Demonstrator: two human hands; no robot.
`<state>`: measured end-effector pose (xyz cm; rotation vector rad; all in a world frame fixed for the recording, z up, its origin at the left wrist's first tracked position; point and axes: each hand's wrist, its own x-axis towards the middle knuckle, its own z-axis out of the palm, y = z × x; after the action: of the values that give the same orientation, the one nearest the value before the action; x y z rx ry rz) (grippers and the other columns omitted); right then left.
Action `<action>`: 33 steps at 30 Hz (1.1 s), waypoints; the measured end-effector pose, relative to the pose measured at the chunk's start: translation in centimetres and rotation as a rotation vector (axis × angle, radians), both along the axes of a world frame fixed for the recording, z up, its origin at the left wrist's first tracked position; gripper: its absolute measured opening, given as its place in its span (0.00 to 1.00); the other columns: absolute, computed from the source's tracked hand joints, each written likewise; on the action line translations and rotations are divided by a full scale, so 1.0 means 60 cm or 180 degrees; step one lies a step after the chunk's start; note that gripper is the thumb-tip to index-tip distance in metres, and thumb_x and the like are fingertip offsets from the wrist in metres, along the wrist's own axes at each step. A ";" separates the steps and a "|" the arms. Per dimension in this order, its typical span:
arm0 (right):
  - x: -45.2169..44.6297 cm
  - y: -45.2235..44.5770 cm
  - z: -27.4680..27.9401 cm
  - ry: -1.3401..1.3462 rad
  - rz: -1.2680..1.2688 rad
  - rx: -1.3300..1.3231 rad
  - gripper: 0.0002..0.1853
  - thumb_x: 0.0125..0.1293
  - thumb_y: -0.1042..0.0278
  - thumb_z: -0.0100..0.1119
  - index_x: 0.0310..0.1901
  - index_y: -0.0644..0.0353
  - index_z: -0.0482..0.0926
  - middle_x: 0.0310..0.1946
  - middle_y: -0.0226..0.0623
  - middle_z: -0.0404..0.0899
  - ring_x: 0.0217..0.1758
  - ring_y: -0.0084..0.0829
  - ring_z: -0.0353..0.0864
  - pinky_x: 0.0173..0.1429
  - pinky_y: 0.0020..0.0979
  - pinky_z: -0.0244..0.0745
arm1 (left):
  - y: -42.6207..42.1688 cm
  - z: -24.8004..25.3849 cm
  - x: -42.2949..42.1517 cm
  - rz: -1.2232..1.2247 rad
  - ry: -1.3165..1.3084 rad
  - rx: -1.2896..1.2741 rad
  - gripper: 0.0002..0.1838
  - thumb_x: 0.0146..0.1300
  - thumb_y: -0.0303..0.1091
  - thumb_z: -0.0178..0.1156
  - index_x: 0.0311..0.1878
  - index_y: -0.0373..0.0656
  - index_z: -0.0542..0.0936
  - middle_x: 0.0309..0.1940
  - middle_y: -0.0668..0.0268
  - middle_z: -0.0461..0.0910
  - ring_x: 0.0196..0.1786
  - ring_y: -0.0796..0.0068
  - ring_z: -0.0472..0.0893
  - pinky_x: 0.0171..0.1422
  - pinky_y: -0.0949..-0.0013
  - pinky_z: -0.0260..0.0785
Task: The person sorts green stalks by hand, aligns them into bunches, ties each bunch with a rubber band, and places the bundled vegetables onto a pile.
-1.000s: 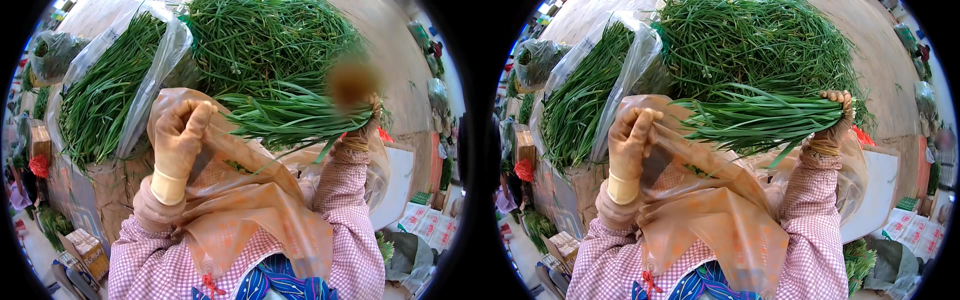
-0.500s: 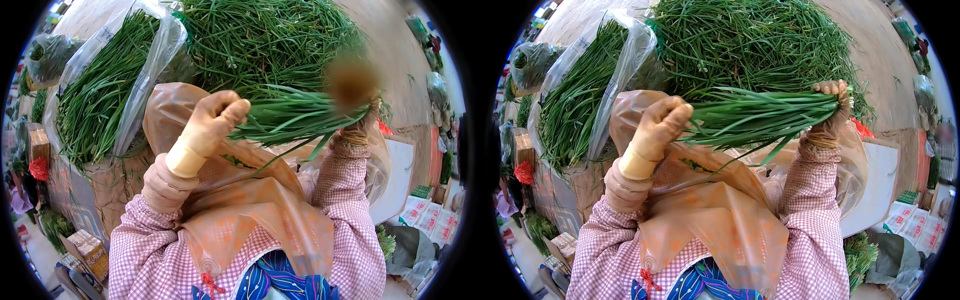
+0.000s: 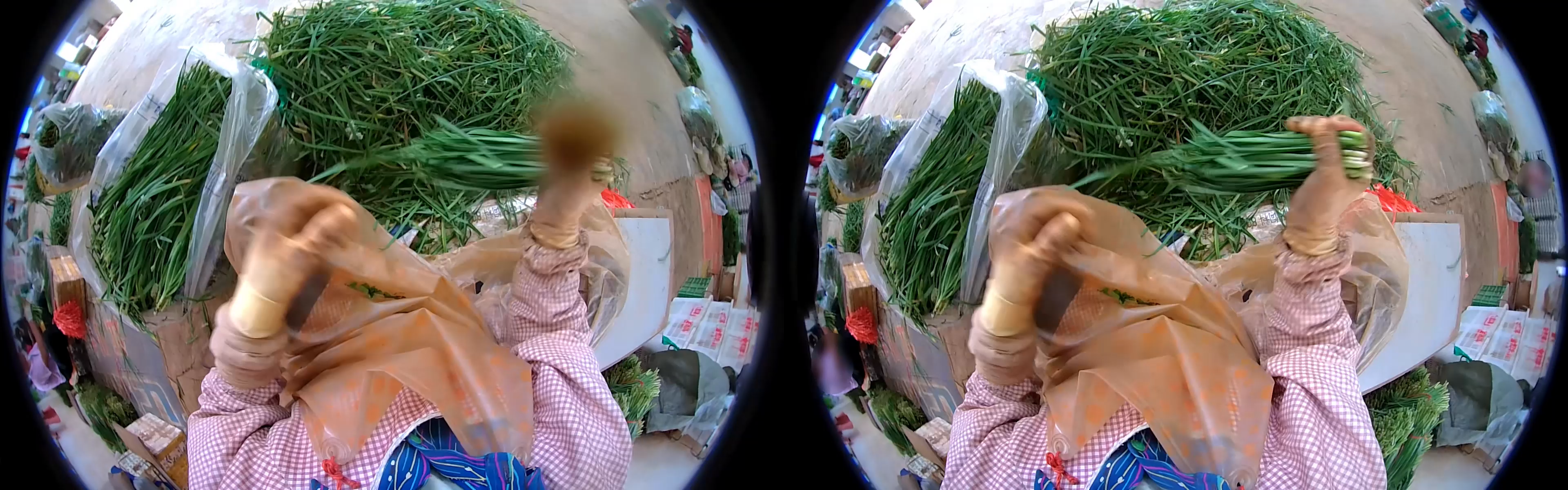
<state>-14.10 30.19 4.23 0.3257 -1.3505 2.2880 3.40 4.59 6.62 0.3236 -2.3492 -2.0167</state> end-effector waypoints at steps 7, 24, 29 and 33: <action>0.128 -0.103 0.045 0.2710 0.1605 0.2432 0.11 0.49 0.67 0.60 0.35 0.61 0.77 0.31 0.37 0.76 0.39 0.38 0.80 0.48 0.40 0.78 | 0.080 -0.052 -0.024 -0.1121 -0.0232 0.1266 0.35 0.69 0.65 0.42 0.64 0.44 0.69 0.58 0.65 0.75 0.57 0.71 0.75 0.67 0.60 0.62; 0.163 -0.064 -0.005 0.2678 0.3014 0.3373 0.12 0.52 0.69 0.61 0.40 0.56 0.77 0.37 0.33 0.79 0.50 0.38 0.79 0.68 0.46 0.66 | 0.081 -0.036 -0.090 0.0154 -0.0686 0.3398 0.18 0.59 0.26 0.62 0.53 0.43 0.74 0.36 0.66 0.77 0.33 0.70 0.80 0.39 0.67 0.78; 0.168 -0.017 0.068 -0.1019 0.3611 0.1942 0.04 0.63 0.77 0.63 0.40 0.62 0.81 0.28 0.33 0.82 0.31 0.26 0.81 0.40 0.27 0.78 | 0.083 -0.059 -0.091 0.0089 -0.0170 0.3364 0.12 0.56 0.26 0.65 0.43 0.40 0.75 0.33 0.65 0.77 0.33 0.70 0.79 0.44 0.65 0.76; 0.087 0.075 0.083 -0.0304 0.4107 0.0350 0.07 0.61 0.75 0.64 0.41 0.65 0.82 0.31 0.37 0.83 0.34 0.26 0.82 0.41 0.29 0.78 | 0.065 -0.044 -0.079 -0.0351 0.0021 0.3435 0.12 0.51 0.30 0.69 0.37 0.39 0.77 0.29 0.65 0.75 0.32 0.72 0.76 0.47 0.63 0.71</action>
<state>-8.90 34.66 9.20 1.4907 -1.5262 3.1978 -1.37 8.49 3.96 0.1804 -1.0517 -3.1090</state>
